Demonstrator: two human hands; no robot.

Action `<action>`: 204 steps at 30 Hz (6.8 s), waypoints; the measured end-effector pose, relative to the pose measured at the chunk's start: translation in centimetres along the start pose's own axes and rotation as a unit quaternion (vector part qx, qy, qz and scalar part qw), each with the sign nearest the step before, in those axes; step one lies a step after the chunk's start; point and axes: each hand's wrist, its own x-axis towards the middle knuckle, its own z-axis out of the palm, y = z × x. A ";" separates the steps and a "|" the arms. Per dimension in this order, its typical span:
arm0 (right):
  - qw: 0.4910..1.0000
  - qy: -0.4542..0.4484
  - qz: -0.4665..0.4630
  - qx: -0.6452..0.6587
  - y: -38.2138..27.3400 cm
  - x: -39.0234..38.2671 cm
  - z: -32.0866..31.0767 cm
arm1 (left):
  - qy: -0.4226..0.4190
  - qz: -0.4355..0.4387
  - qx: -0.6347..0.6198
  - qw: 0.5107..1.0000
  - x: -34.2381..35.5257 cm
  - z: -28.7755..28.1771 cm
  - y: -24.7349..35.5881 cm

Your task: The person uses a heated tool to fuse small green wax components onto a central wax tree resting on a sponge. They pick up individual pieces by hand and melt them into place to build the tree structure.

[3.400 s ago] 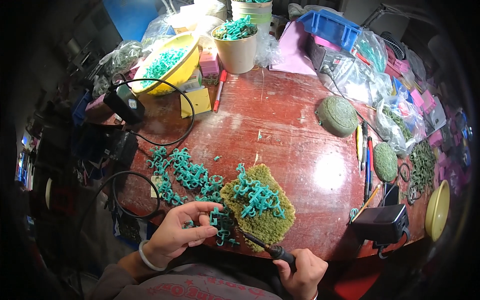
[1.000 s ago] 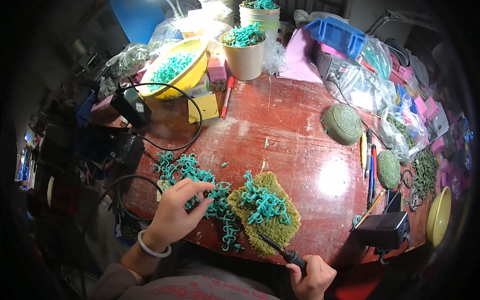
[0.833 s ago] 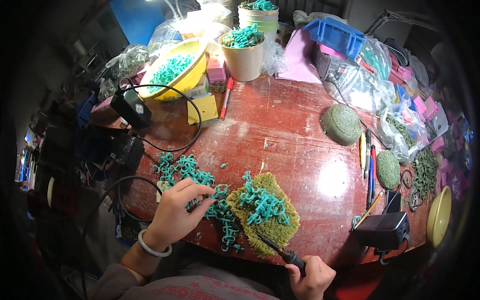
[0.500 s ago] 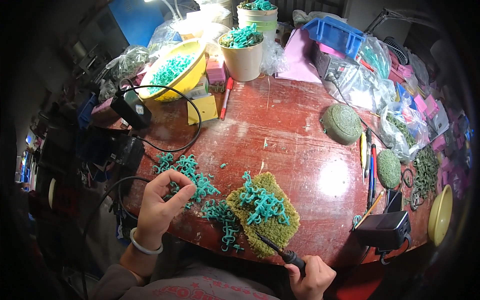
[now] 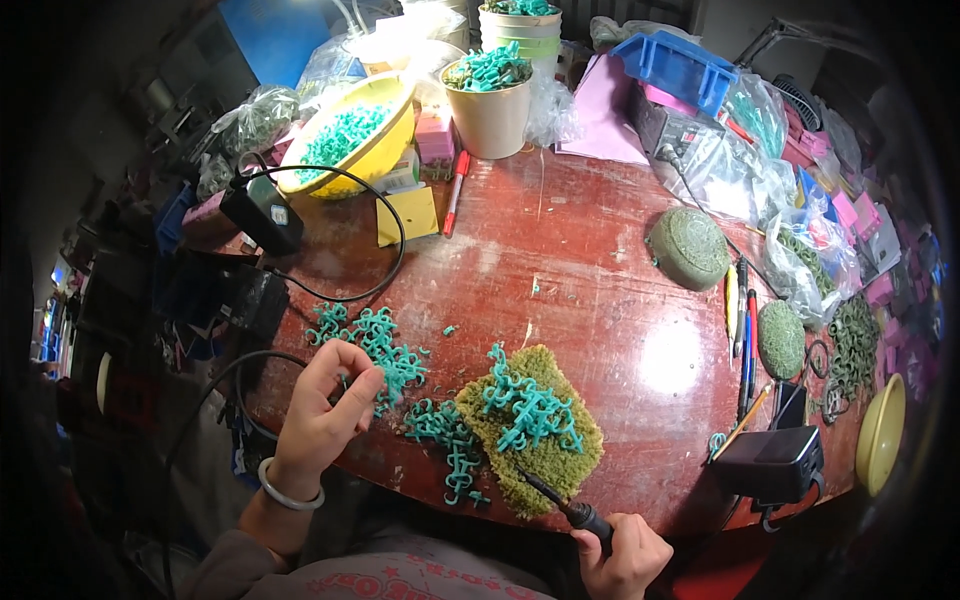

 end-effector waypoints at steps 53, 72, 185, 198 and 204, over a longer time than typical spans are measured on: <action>0.972 -0.013 -0.027 0.232 -5.3 8.2 0.9 | -0.224 -0.169 -0.220 0.934 -2.0 1.8 2.5; 0.951 -0.045 0.007 0.307 -5.9 8.4 2.2 | -0.273 -0.201 -0.206 0.918 -2.1 2.4 1.9; 0.995 -0.043 -0.028 0.089 -1.5 1.1 0.6 | -0.224 -0.242 -0.196 0.923 -4.1 2.8 0.7; 0.995 -0.051 -0.030 0.083 -1.7 1.2 1.0 | -0.233 -0.224 -0.206 0.924 -4.0 2.9 0.4; 0.995 -0.049 -0.033 0.076 -1.6 1.1 1.0 | -0.238 -0.243 -0.195 0.920 -3.9 2.7 1.0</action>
